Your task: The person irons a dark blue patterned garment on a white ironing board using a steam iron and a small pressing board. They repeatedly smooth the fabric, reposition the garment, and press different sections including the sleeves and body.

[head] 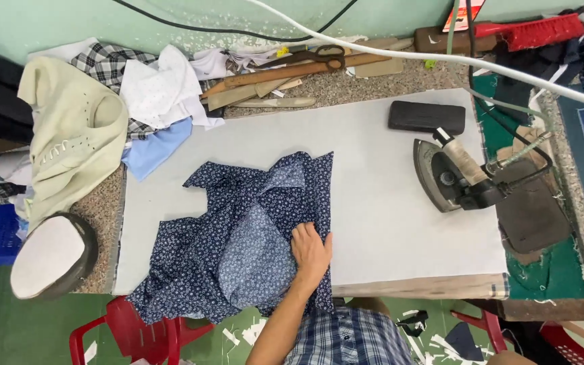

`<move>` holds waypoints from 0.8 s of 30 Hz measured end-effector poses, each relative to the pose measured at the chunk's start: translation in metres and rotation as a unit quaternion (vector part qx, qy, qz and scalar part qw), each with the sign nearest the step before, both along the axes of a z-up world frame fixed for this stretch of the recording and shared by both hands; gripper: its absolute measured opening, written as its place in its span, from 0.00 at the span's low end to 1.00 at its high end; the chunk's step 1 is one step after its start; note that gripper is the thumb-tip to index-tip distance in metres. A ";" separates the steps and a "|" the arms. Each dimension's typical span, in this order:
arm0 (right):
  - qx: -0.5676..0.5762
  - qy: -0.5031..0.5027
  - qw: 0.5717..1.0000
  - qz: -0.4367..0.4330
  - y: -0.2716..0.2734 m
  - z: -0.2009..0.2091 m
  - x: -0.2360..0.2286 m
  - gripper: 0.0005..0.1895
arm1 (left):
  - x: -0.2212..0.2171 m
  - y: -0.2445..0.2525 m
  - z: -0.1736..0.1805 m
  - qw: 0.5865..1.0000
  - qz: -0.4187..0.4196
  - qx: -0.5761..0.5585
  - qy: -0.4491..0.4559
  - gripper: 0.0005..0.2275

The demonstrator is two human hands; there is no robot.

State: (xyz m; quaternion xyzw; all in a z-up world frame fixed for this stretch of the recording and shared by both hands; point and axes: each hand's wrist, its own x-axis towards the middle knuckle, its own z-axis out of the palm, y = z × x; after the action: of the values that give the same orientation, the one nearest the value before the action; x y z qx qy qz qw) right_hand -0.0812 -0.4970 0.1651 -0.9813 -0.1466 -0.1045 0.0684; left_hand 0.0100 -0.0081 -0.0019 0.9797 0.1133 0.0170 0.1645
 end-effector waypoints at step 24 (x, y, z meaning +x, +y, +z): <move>0.288 -0.034 0.944 0.156 0.256 -0.029 0.251 0.46 | 0.118 0.064 0.326 0.539 0.126 -0.792 -0.256 0.09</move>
State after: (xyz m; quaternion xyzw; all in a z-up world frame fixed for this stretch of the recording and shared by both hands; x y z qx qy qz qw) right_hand 0.1696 -0.2408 0.1362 -0.8804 -0.2639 -0.1635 0.3586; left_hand 0.1282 0.0561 0.3242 0.3794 0.1556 0.1912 0.8918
